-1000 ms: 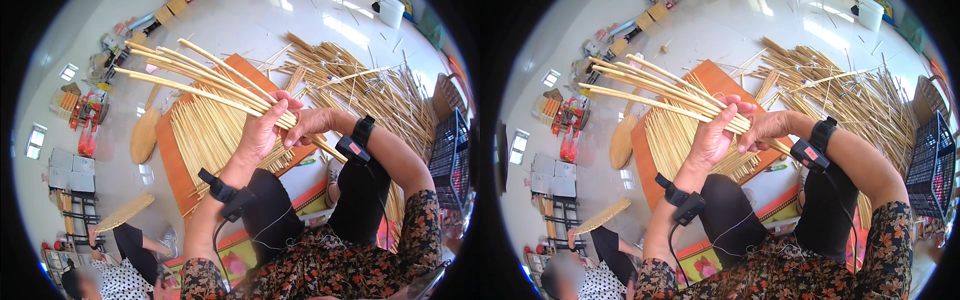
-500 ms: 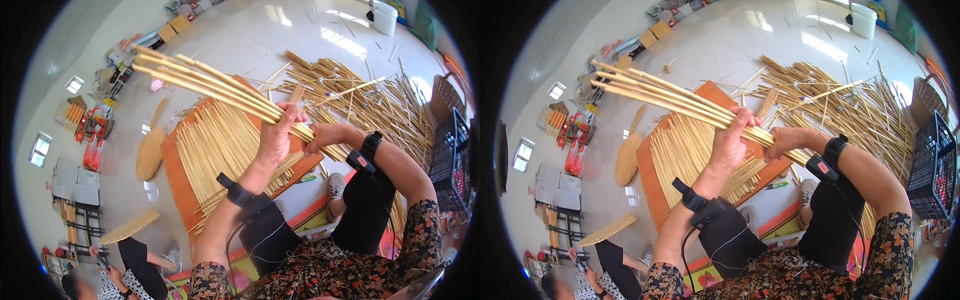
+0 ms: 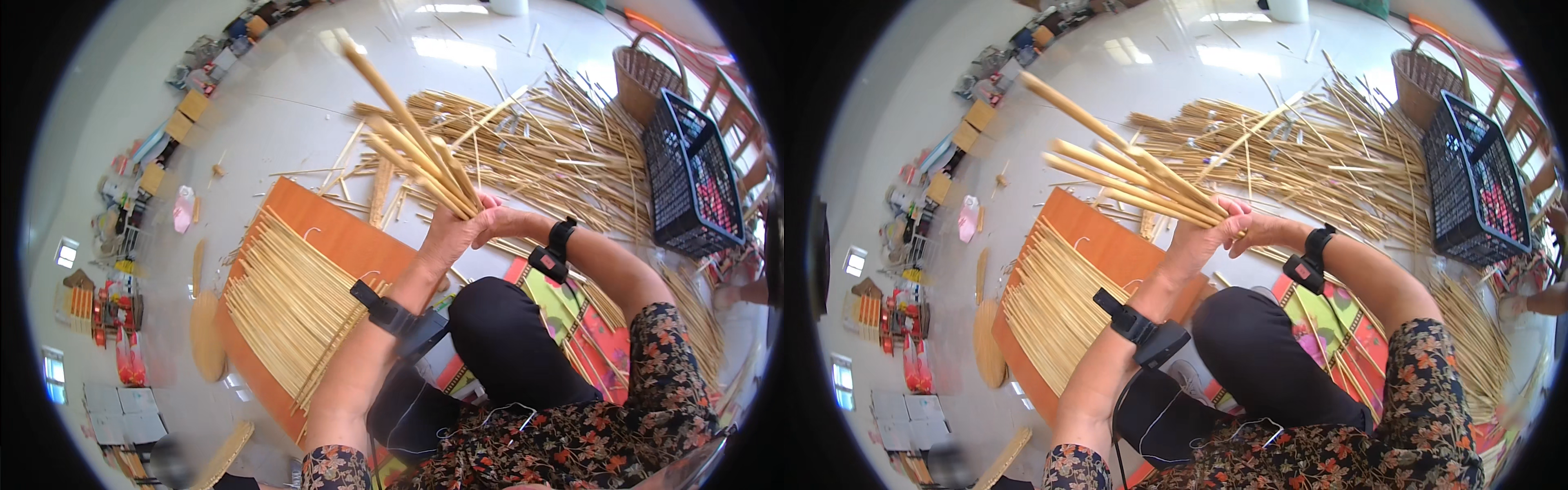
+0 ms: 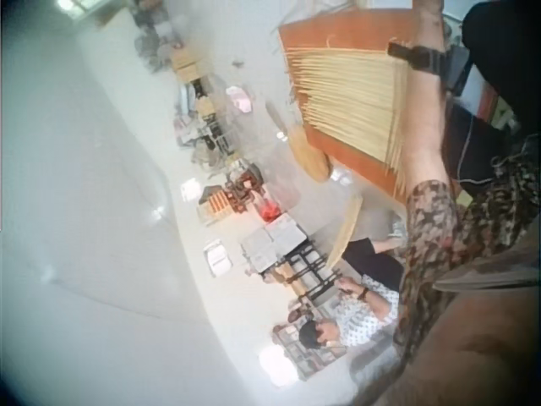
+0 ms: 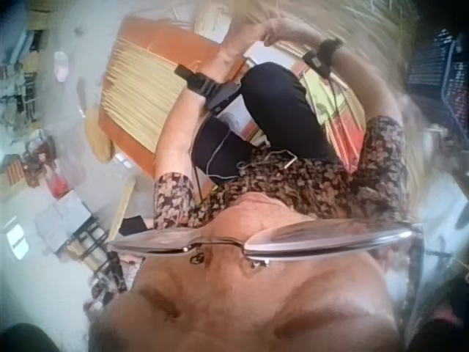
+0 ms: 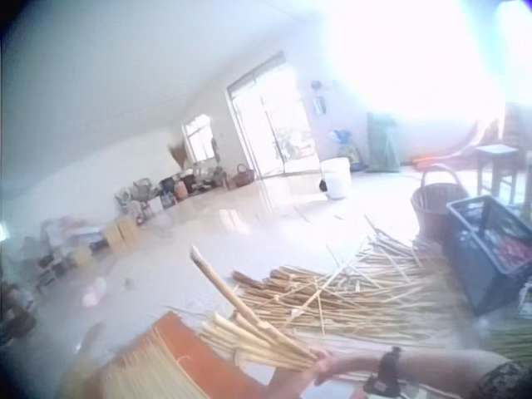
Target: The person weaves thin bamboo strips into a flat mat on a wooden board. They repeatedly pick up strips from the floor, align them, and interlace them into the existing weave. Another person is visible in the background working on a similar task.
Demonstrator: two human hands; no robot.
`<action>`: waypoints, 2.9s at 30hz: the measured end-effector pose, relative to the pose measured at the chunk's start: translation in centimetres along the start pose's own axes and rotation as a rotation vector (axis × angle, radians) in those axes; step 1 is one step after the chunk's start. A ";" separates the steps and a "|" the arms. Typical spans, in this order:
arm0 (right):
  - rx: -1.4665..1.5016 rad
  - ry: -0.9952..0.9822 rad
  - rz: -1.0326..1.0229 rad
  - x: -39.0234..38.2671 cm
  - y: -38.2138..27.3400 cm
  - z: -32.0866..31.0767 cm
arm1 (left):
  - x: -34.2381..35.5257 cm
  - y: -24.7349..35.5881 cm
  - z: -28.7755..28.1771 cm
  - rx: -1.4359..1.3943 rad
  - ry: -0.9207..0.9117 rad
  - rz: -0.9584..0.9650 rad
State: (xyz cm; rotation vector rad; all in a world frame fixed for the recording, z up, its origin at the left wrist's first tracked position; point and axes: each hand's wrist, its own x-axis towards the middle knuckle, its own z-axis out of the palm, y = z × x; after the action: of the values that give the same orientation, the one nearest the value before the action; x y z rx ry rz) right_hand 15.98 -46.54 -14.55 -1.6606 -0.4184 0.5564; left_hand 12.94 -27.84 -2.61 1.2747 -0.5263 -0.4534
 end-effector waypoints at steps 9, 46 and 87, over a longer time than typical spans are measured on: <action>-0.233 0.109 0.167 -2.4 9.7 2.7 | -0.9 -5.4 -2.4 0.045 -0.102 -0.207; -0.205 -0.034 0.222 -6.9 6.1 5.5 | -5.6 1.8 -7.3 -0.590 0.516 0.025; -0.430 0.312 0.061 -11.8 9.7 8.8 | -5.2 2.1 -5.7 -0.430 0.166 0.101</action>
State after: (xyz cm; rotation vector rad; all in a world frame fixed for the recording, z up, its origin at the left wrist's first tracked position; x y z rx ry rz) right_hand 0.86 -47.64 -23.59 -2.1391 -0.2683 0.2503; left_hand 12.29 -19.83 -2.38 0.8594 -0.3283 -0.3493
